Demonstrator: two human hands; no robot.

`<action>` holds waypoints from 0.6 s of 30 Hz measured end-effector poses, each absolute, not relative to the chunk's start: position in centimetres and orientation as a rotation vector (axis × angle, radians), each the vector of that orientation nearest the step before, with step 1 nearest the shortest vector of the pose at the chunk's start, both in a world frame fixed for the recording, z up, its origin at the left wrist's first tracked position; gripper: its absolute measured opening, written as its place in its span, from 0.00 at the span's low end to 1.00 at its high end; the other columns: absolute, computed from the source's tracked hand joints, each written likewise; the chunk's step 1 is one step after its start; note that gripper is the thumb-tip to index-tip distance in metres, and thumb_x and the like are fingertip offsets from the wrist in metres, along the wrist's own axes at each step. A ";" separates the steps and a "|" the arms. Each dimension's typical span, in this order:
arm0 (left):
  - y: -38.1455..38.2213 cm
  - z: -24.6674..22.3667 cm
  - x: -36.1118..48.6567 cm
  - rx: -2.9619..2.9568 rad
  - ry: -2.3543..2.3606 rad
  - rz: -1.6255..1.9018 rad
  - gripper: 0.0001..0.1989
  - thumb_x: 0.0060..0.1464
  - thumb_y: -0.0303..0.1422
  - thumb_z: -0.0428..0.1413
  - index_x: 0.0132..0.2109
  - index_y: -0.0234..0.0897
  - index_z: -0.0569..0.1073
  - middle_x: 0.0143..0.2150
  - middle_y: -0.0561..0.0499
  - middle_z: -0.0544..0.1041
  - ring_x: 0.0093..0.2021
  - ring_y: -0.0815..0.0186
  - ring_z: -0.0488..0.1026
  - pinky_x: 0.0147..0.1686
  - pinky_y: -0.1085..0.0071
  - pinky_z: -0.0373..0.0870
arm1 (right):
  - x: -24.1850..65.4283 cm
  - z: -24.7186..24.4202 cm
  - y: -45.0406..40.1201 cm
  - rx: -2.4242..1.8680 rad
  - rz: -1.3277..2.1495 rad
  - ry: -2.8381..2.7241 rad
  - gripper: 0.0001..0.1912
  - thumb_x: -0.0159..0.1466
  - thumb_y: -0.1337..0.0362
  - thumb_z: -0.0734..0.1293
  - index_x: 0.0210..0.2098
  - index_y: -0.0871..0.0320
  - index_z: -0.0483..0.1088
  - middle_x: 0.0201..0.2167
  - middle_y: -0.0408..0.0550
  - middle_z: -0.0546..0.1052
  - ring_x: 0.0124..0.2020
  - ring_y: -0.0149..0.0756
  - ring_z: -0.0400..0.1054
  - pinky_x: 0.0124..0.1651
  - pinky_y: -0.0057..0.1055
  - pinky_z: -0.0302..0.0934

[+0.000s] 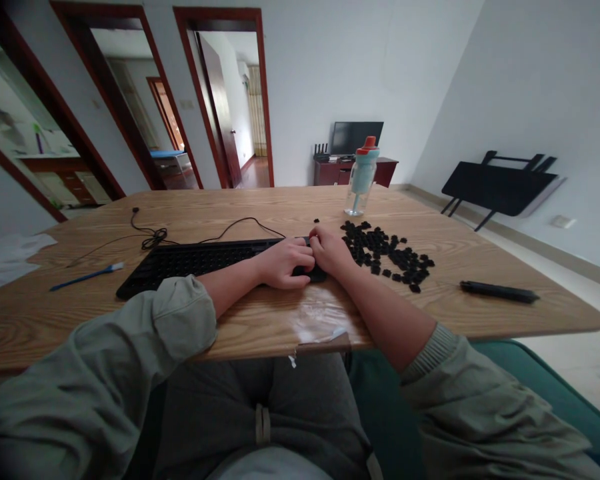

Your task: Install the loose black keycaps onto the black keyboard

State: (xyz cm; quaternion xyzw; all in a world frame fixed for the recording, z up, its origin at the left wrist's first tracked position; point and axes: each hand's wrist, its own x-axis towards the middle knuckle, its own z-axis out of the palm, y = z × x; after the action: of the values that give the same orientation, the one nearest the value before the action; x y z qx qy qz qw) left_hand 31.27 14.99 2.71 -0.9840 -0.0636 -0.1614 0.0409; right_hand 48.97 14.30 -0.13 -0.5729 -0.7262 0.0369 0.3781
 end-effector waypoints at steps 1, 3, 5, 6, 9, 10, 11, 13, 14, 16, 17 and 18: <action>15.0 2.8 31.3 -3.018 -0.198 -0.482 0.08 0.54 0.37 0.55 0.31 0.38 0.72 0.32 0.47 0.75 0.38 0.58 0.68 0.43 0.62 0.64 | 49.0 -0.2 14.4 -1.473 0.099 -1.853 0.13 0.64 0.63 0.55 0.35 0.57 0.71 0.32 0.50 0.76 0.36 0.40 0.68 0.41 0.34 0.60; 15.1 2.8 31.4 -3.029 -0.187 -0.480 0.07 0.53 0.36 0.55 0.30 0.38 0.71 0.32 0.48 0.75 0.39 0.58 0.67 0.42 0.62 0.63 | 49.1 -0.4 14.6 -1.477 0.106 -1.847 0.13 0.64 0.63 0.55 0.36 0.57 0.71 0.32 0.49 0.76 0.36 0.40 0.68 0.41 0.34 0.60; 15.2 2.7 31.4 -3.044 -0.179 -0.500 0.07 0.53 0.36 0.55 0.30 0.38 0.71 0.32 0.48 0.75 0.39 0.59 0.67 0.43 0.62 0.63 | 49.1 -0.6 14.7 -1.469 0.114 -1.840 0.14 0.65 0.62 0.55 0.36 0.57 0.71 0.32 0.49 0.76 0.36 0.40 0.68 0.42 0.34 0.60; 15.2 2.7 31.3 -3.055 -0.179 -0.508 0.08 0.53 0.36 0.55 0.29 0.37 0.71 0.31 0.48 0.75 0.38 0.59 0.67 0.43 0.62 0.63 | 49.1 -0.6 14.7 -1.462 0.122 -1.836 0.14 0.65 0.62 0.55 0.36 0.56 0.71 0.32 0.49 0.76 0.36 0.40 0.68 0.42 0.34 0.60; 15.4 2.6 31.4 -3.098 -0.184 -0.514 0.08 0.53 0.35 0.54 0.29 0.37 0.71 0.31 0.48 0.75 0.39 0.59 0.67 0.44 0.62 0.63 | 49.1 -0.7 14.8 -1.436 0.156 -1.820 0.14 0.65 0.61 0.55 0.35 0.57 0.71 0.31 0.49 0.76 0.37 0.40 0.68 0.43 0.34 0.61; 15.4 2.6 31.4 -3.112 -0.189 -0.510 0.07 0.53 0.34 0.54 0.29 0.37 0.72 0.31 0.48 0.75 0.39 0.59 0.67 0.45 0.62 0.63 | 49.1 -0.7 14.8 -1.426 0.166 -1.814 0.14 0.64 0.61 0.55 0.35 0.57 0.70 0.31 0.48 0.76 0.37 0.40 0.68 0.43 0.34 0.61; 15.5 2.6 31.5 -3.125 -0.195 -0.504 0.07 0.52 0.33 0.54 0.28 0.37 0.72 0.30 0.48 0.75 0.39 0.59 0.67 0.45 0.63 0.64 | 49.1 -0.8 14.9 -1.416 0.175 -1.805 0.13 0.64 0.60 0.55 0.34 0.57 0.70 0.31 0.48 0.75 0.37 0.40 0.68 0.43 0.34 0.61; 15.6 2.6 31.8 -3.147 -0.195 -0.498 0.06 0.51 0.31 0.54 0.27 0.37 0.71 0.30 0.48 0.75 0.39 0.59 0.67 0.45 0.63 0.64 | 49.2 -0.8 14.9 -1.394 0.199 -1.786 0.13 0.63 0.60 0.56 0.33 0.56 0.69 0.30 0.48 0.75 0.37 0.39 0.68 0.42 0.34 0.61; 15.6 2.6 31.9 -3.154 -0.188 -0.501 0.06 0.50 0.30 0.54 0.26 0.38 0.70 0.29 0.48 0.75 0.38 0.60 0.67 0.45 0.63 0.64 | 49.2 -0.8 15.0 -1.384 0.212 -1.777 0.12 0.63 0.60 0.56 0.33 0.56 0.69 0.30 0.47 0.75 0.36 0.39 0.68 0.41 0.34 0.60; 15.7 2.6 32.2 -3.160 -0.160 -0.514 0.07 0.49 0.30 0.54 0.25 0.38 0.69 0.28 0.48 0.74 0.37 0.60 0.67 0.44 0.63 0.65 | 49.3 -0.8 15.0 -1.369 0.234 -1.758 0.12 0.63 0.60 0.56 0.32 0.56 0.68 0.29 0.47 0.74 0.36 0.39 0.67 0.40 0.34 0.60; 15.7 2.5 32.3 -3.158 -0.147 -0.522 0.07 0.49 0.30 0.53 0.24 0.38 0.69 0.27 0.48 0.74 0.37 0.60 0.67 0.44 0.63 0.65 | 49.4 -0.8 15.0 -1.367 0.242 -1.751 0.11 0.62 0.60 0.56 0.31 0.56 0.67 0.29 0.46 0.74 0.36 0.39 0.67 0.40 0.33 0.60; 15.8 2.5 32.4 -3.155 -0.132 -0.526 0.07 0.49 0.30 0.53 0.24 0.38 0.69 0.27 0.48 0.74 0.37 0.60 0.67 0.44 0.63 0.65 | 49.4 -0.8 15.0 -1.368 0.248 -1.743 0.10 0.62 0.60 0.56 0.31 0.55 0.67 0.29 0.46 0.74 0.35 0.39 0.67 0.39 0.33 0.60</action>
State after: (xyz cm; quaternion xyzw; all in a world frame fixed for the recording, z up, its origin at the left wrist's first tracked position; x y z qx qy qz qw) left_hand 32.41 15.77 2.49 -0.9851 -0.0414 -0.1642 -0.0297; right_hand 49.40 14.95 -0.78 -0.5509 -0.7019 0.0999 0.4403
